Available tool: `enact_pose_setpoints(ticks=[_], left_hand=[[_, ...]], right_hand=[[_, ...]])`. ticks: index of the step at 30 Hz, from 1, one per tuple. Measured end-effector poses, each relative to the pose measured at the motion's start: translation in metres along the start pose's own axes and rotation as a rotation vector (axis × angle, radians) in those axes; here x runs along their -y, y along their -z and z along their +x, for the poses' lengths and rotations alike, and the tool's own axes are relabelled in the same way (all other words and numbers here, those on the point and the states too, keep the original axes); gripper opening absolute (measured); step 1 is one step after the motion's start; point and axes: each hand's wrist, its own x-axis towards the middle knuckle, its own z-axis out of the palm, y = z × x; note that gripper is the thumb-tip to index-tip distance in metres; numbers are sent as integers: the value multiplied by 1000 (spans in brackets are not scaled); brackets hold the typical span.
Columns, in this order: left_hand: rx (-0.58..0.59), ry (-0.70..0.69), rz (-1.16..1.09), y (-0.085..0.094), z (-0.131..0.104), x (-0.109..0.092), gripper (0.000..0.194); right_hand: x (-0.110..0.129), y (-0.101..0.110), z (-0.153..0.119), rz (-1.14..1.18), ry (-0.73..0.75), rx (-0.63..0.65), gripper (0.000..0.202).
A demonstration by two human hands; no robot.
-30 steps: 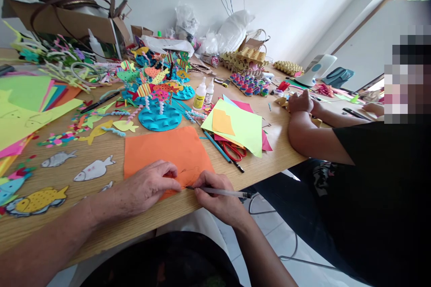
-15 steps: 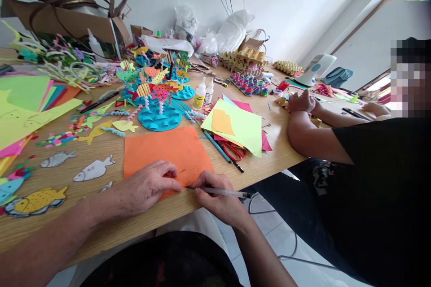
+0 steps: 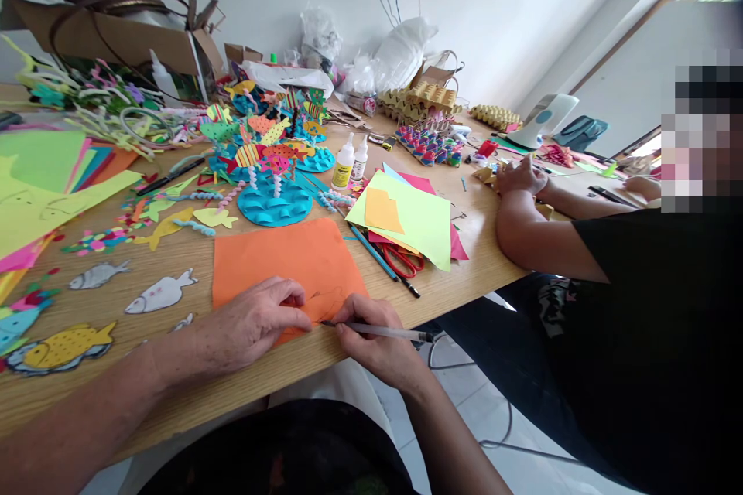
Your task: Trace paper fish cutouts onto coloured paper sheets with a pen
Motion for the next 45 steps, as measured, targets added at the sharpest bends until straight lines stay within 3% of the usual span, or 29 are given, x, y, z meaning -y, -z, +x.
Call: enact_pose_setpoints(ticks=[45], left_hand=[[18, 14, 8, 1, 0, -1, 39]], right_hand=[[0, 0, 0, -21, 2, -14, 10]])
